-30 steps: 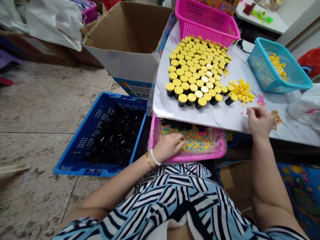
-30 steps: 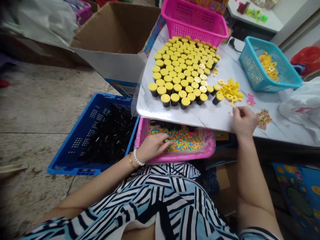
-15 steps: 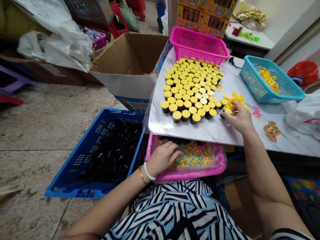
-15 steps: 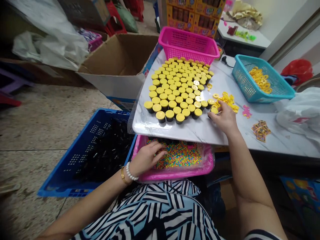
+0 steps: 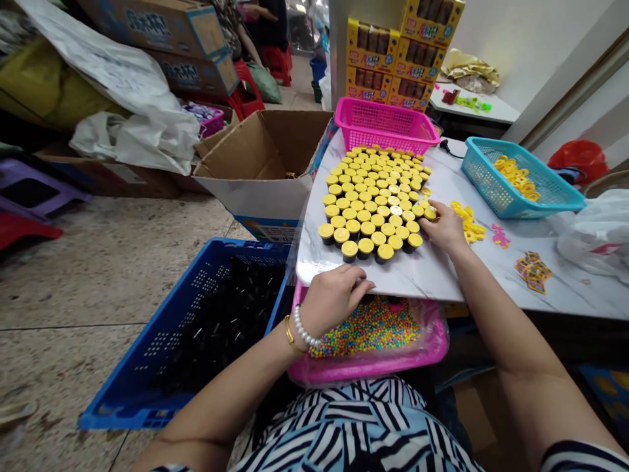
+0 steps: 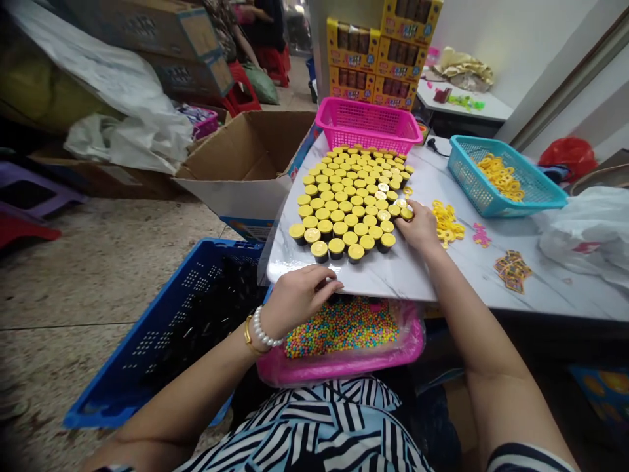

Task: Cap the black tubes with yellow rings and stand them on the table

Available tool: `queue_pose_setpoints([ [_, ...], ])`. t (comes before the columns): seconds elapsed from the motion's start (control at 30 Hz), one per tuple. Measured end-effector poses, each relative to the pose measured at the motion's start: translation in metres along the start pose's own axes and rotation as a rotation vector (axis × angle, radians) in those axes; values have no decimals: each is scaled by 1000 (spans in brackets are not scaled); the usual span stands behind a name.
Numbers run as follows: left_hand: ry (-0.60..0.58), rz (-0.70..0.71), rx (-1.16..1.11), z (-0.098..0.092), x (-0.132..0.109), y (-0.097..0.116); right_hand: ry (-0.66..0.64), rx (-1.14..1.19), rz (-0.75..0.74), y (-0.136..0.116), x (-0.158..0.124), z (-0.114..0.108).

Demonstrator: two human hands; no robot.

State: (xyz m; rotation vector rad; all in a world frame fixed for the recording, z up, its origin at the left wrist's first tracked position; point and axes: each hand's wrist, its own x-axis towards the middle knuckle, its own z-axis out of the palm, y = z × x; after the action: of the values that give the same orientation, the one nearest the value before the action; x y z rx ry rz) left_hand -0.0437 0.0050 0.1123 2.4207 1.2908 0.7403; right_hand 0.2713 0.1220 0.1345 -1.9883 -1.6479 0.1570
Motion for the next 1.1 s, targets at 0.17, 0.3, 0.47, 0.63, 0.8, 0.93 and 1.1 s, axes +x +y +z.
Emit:
queue_pose_setpoints([
  [0.17, 24, 6, 32, 2, 10, 0, -6, 88, -24, 3, -6, -7],
  [0.3, 24, 181, -128, 15, -27, -5, 165, 28, -51, 34, -33, -42],
  [0.47, -513, 65, 31, 39, -80, -21, 140, -281, -56, 77, -54, -72],
  [0.63, -802, -34, 17, 44, -97, -31, 98, -474, -232, 90, -67, -49],
  [0.8, -634, 0, 17, 41, -78, -25, 147, -369, -333, 80, -108, -45],
  [0.93, -340, -5, 41, 56, -42, -33, 136, -251, -388, 65, -129, -51],
  [1.1, -392, -41, 133, 78, -24, -40, 110, -201, -340, 56, -136, -62],
])
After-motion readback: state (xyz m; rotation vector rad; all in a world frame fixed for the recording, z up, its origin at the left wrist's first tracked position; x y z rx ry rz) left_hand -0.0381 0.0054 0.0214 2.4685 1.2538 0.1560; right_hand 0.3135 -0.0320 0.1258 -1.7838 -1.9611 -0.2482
